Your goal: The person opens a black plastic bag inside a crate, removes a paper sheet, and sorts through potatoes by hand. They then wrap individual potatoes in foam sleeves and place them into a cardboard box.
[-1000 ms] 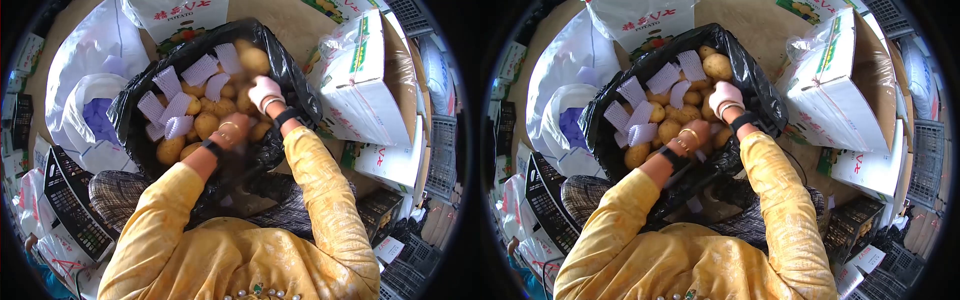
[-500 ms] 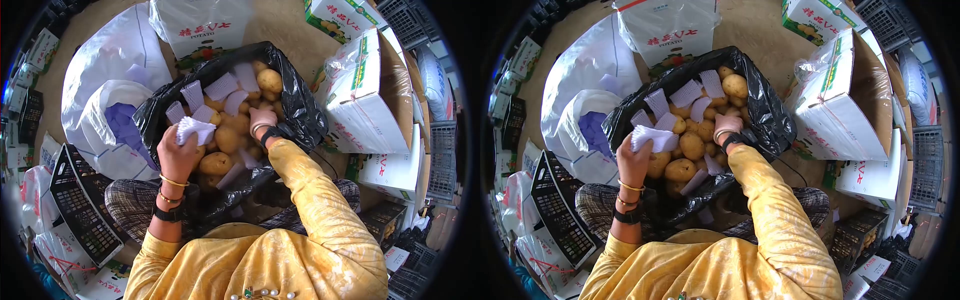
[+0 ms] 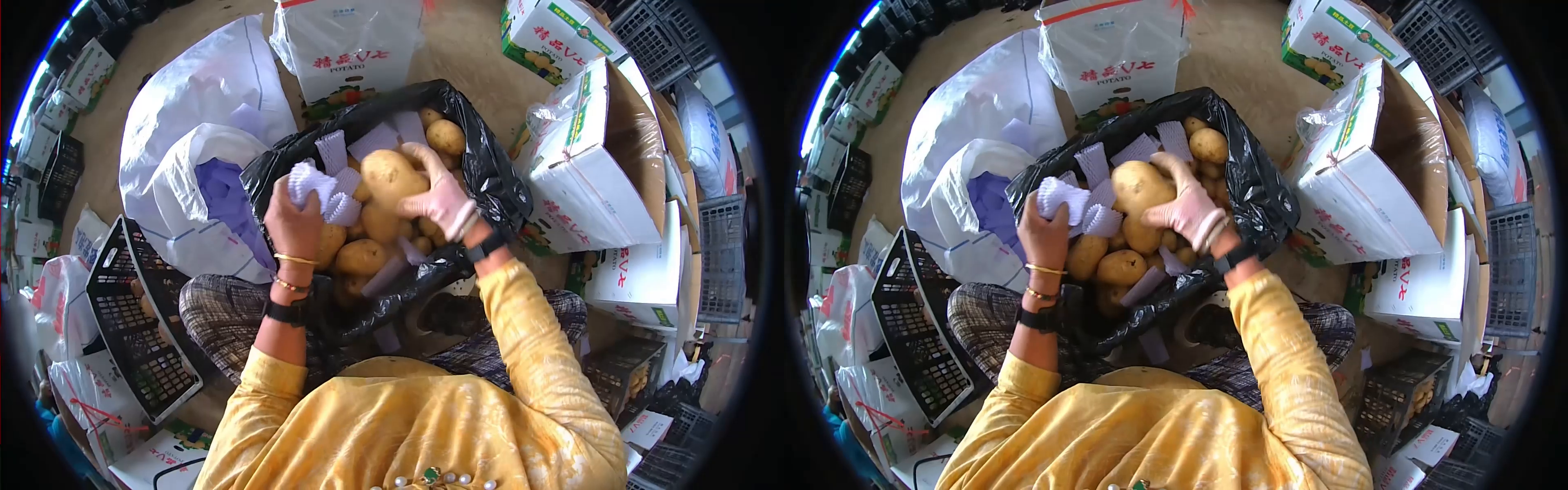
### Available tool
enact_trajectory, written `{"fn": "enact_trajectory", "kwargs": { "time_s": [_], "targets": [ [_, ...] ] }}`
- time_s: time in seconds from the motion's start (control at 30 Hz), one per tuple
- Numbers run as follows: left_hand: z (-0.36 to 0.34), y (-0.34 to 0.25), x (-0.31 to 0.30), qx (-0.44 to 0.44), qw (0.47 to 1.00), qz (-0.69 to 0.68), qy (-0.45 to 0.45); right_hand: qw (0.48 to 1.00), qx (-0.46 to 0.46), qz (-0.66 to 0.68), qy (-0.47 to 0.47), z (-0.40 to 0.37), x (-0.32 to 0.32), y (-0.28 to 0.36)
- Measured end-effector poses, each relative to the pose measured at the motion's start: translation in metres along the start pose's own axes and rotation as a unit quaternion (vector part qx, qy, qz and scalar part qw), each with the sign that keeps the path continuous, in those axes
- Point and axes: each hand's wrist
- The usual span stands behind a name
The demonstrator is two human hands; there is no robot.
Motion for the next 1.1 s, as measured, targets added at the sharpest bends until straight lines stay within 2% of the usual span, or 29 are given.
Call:
{"fn": "enact_trajectory", "kwargs": {
  "time_s": [0.03,0.07,0.13,0.17,0.2,0.23,0.27,0.3,0.33,0.37,0.4,0.47,0.5,0.53,0.57,0.6,0.63,0.67,0.73,0.77,0.8,0.83,0.87,0.93,0.97,1.0,1.03,1.07,1.1],
  "targets": [
    [-0.004,-0.011,0.003,0.006,1.0,0.002,0.01,0.996,-0.037,0.063,0.042,-0.014,0.008,0.016],
    [-0.009,-0.023,0.004,-0.029,0.997,-0.039,0.065,0.992,-0.026,0.115,0.049,-0.031,0.017,0.032],
    [-0.027,-0.028,0.007,0.091,0.993,-0.03,0.064,0.993,-0.089,0.074,0.008,-0.053,0.027,0.044],
    [-0.031,-0.031,0.003,0.097,0.993,-0.03,0.066,0.99,-0.068,0.121,-0.026,-0.063,0.031,0.046],
    [-0.033,-0.036,0.0,-0.003,0.968,-0.176,0.179,0.989,-0.072,0.123,-0.031,-0.071,0.029,0.05],
    [-0.035,-0.041,-0.003,-0.104,0.899,-0.313,0.286,0.992,-0.079,0.087,-0.053,-0.079,0.024,0.055],
    [-0.035,-0.049,-0.006,-0.1,0.898,-0.313,0.291,0.993,-0.084,0.049,-0.073,-0.086,0.02,0.059],
    [-0.035,-0.058,-0.01,-0.049,0.906,-0.31,0.285,0.991,-0.096,0.055,-0.08,-0.092,0.018,0.059],
    [-0.035,-0.064,-0.014,-0.134,0.836,-0.447,0.288,0.99,-0.098,0.055,-0.083,-0.097,0.014,0.06],
    [-0.034,-0.07,-0.018,-0.22,0.745,-0.569,0.27,0.991,-0.103,0.05,-0.064,-0.101,0.009,0.061],
    [-0.036,-0.07,-0.016,-0.218,0.746,-0.568,0.271,0.992,-0.108,0.044,-0.044,-0.105,0.005,0.063],
    [-0.041,-0.066,-0.008,-0.284,0.736,-0.567,0.236,0.992,-0.085,0.087,-0.025,-0.109,0.004,0.064],
    [-0.043,-0.072,-0.006,-0.263,0.789,-0.506,0.227,0.99,-0.103,0.084,-0.05,-0.109,0.006,0.062],
    [-0.052,-0.08,-0.005,-0.212,0.899,-0.342,0.174,0.987,-0.12,0.08,-0.075,-0.108,0.01,0.059],
    [-0.061,-0.088,-0.007,-0.003,0.968,-0.211,0.134,0.983,-0.136,0.069,-0.105,-0.108,0.016,0.055],
    [-0.07,-0.097,-0.008,0.207,0.972,-0.066,0.085,0.974,-0.182,0.073,-0.116,-0.105,0.021,0.049],
    [-0.081,-0.103,-0.002,0.254,0.961,-0.084,0.073,0.981,-0.145,0.053,-0.114,-0.105,0.021,0.045],
    [-0.087,-0.109,-0.004,0.261,0.956,-0.08,0.105,0.988,-0.106,0.033,-0.11,-0.106,0.021,0.041],
    [-0.088,-0.112,-0.007,0.016,0.968,-0.141,0.207,0.99,-0.081,0.063,-0.099,-0.105,0.016,0.031],
    [-0.084,-0.103,-0.006,-0.144,0.916,-0.266,0.265,0.991,-0.056,0.089,-0.086,-0.107,0.012,0.027],
    [-0.077,-0.092,-0.006,-0.299,0.82,-0.378,0.309,0.991,-0.053,0.09,-0.086,-0.109,0.006,0.028],
    [-0.069,-0.093,-0.008,-0.361,0.702,-0.536,0.298,0.994,-0.029,0.094,-0.055,-0.111,0.0,0.031],
    [-0.063,-0.099,-0.013,-0.417,0.637,-0.584,0.283,0.995,-0.005,0.099,-0.023,-0.114,-0.007,0.034],
    [-0.049,-0.09,-0.006,-0.471,0.583,-0.61,0.259,0.993,0.009,0.116,0.027,-0.121,-0.022,0.038],
    [-0.047,-0.088,-0.011,-0.503,0.606,-0.557,0.264,0.981,0.025,0.179,0.063,-0.125,-0.025,0.04],
    [-0.049,-0.081,-0.007,-0.506,0.605,-0.556,0.263,0.965,0.04,0.242,0.099,-0.127,-0.028,0.041],
    [-0.052,-0.07,-0.001,-0.272,0.806,-0.437,0.291,0.973,-0.017,0.212,0.092,-0.128,-0.028,0.041],
    [-0.052,-0.062,0.006,-0.274,0.795,-0.441,0.314,0.973,-0.014,0.212,0.093,-0.128,-0.027,0.039],
    [-0.051,-0.055,0.013,-0.277,0.783,-0.444,0.337,0.946,-0.004,0.299,0.122,-0.127,-0.025,0.036]
  ]
}}
Point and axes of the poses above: each hand's wrist, its own z-axis towards the middle knuckle, its own x-axis out of the palm, y = z × x, and after that the axes turned 4 degrees about -z, right-handed
